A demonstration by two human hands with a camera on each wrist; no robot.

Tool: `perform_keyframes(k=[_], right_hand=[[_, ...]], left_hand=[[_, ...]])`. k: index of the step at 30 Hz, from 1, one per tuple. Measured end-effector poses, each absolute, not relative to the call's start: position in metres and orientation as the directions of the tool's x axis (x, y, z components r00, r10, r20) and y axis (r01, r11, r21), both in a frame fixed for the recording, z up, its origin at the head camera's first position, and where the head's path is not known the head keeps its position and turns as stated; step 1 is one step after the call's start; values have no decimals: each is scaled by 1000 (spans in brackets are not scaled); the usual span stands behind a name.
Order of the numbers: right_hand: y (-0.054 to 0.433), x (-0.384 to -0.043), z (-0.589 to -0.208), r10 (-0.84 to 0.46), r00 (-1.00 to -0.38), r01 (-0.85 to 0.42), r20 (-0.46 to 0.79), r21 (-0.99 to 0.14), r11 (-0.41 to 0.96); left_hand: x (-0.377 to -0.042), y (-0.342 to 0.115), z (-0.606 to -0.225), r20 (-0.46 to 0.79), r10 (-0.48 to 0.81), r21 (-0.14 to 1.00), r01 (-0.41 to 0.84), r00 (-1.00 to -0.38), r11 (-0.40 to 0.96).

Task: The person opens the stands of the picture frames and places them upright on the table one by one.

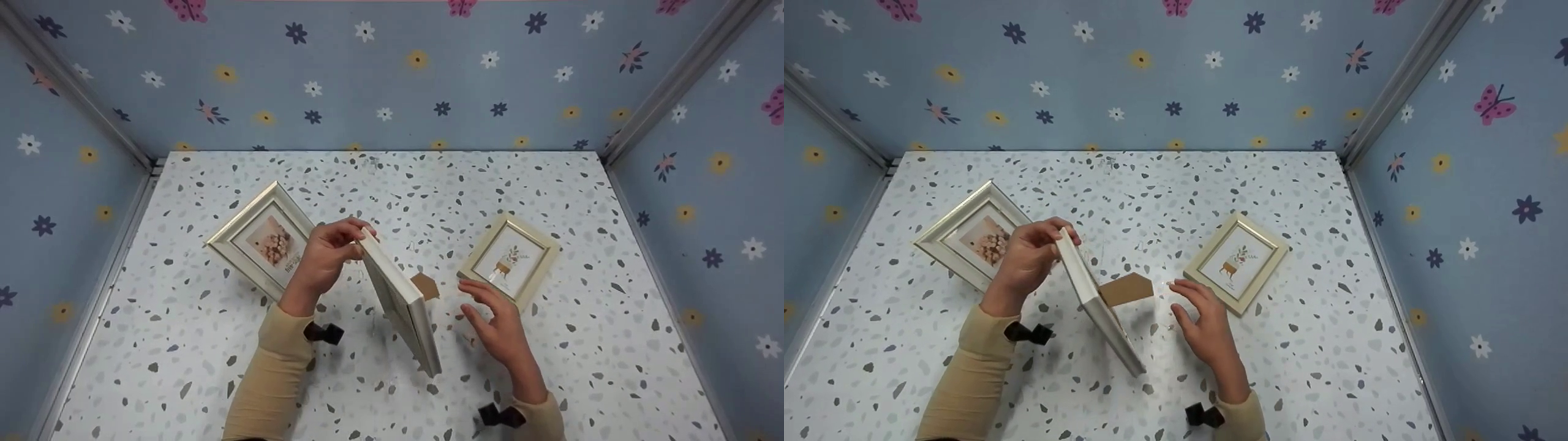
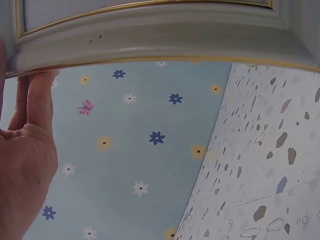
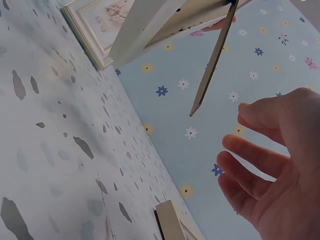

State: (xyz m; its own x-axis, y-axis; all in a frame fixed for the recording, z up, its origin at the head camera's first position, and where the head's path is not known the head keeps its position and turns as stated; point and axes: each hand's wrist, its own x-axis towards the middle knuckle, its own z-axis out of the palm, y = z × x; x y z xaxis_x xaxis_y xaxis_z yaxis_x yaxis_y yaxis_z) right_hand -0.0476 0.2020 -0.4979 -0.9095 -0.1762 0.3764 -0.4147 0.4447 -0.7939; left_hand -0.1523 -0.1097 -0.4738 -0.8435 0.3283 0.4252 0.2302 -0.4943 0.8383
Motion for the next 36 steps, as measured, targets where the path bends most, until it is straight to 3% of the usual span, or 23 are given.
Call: perform_keyframes(k=[5,13,23,36], right_hand=[[213,-52,-512,-158,-897,-436,413,-769,466],[212,-44,-490,-82,-917,-379,390,-791,480],[225,-48,-505,-22,-934,-319,357,-803,503],[225,-51,-529,-94,-929,-347,357,-755,556]], left_hand=[[-148,-112,-471,395,285,866,250,-873,-433],[-140,-115,-464,368,176,899,301,-913,-317],[-137,-112,-458,442,-32,890,443,-896,-113],[-130,-100,-440,435,-171,900,430,-884,71]])
